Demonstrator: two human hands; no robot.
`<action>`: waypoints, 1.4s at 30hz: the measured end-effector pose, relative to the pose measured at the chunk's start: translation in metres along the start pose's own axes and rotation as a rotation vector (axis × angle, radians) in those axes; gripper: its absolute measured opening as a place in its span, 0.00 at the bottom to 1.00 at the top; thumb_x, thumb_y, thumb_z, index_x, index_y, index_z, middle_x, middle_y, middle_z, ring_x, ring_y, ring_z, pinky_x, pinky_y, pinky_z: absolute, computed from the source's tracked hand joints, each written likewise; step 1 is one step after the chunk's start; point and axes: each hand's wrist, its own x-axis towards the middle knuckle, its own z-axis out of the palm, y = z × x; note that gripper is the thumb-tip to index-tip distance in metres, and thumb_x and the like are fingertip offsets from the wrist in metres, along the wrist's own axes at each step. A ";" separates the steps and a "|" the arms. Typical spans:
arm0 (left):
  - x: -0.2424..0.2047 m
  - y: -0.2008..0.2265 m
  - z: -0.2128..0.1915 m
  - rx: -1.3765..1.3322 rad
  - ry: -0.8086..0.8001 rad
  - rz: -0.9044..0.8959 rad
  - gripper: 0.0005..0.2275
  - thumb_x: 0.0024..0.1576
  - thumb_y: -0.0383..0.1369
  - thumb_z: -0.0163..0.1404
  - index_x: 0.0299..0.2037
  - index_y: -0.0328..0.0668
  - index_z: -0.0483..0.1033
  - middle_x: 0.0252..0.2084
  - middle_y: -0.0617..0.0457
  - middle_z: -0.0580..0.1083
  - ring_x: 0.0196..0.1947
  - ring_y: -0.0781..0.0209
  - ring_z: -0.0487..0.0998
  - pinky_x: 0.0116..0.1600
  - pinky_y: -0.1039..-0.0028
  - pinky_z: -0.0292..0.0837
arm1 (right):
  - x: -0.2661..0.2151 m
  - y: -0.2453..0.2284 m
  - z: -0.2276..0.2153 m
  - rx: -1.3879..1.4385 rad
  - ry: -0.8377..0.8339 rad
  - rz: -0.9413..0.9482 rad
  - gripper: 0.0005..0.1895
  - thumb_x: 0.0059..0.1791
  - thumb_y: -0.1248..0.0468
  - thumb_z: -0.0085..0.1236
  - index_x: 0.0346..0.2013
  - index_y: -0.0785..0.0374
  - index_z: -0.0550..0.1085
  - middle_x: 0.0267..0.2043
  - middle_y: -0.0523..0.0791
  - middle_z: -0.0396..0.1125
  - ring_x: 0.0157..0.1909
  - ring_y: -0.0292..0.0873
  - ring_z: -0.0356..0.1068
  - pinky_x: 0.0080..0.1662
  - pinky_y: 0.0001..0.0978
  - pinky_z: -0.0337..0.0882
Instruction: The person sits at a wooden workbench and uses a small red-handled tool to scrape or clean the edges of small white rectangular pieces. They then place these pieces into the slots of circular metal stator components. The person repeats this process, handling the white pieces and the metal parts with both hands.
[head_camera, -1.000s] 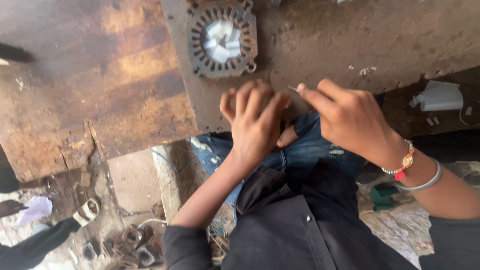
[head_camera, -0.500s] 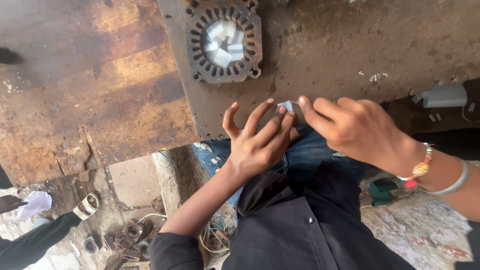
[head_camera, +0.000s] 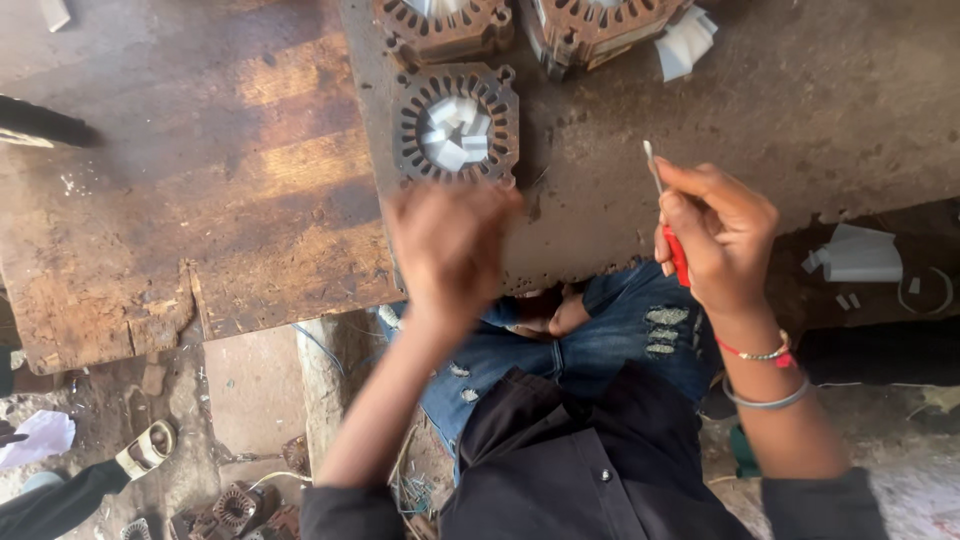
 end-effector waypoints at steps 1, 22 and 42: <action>0.013 -0.016 0.004 0.055 0.037 -0.051 0.04 0.62 0.24 0.57 0.43 0.45 0.82 0.41 0.56 0.79 0.43 0.61 0.78 0.60 0.66 0.62 | -0.003 0.002 0.000 0.026 0.027 0.002 0.11 0.60 0.73 0.51 0.57 0.71 0.75 0.35 0.44 0.65 0.23 0.33 0.65 0.25 0.23 0.67; 0.073 0.035 0.125 0.129 -0.478 0.049 0.16 0.61 0.31 0.53 0.58 0.33 0.74 0.56 0.48 0.69 0.55 0.51 0.70 0.56 0.60 0.64 | -0.010 0.014 0.006 0.083 0.302 -0.148 0.10 0.60 0.72 0.51 0.55 0.72 0.74 0.39 0.45 0.67 0.25 0.35 0.67 0.27 0.26 0.70; 0.071 0.040 0.098 -0.181 -0.100 -0.009 0.10 0.61 0.27 0.54 0.52 0.43 0.76 0.50 0.55 0.76 0.50 0.55 0.77 0.57 0.63 0.65 | -0.010 0.013 0.008 0.036 0.286 -0.182 0.09 0.59 0.72 0.52 0.52 0.72 0.74 0.42 0.47 0.70 0.28 0.37 0.69 0.27 0.27 0.70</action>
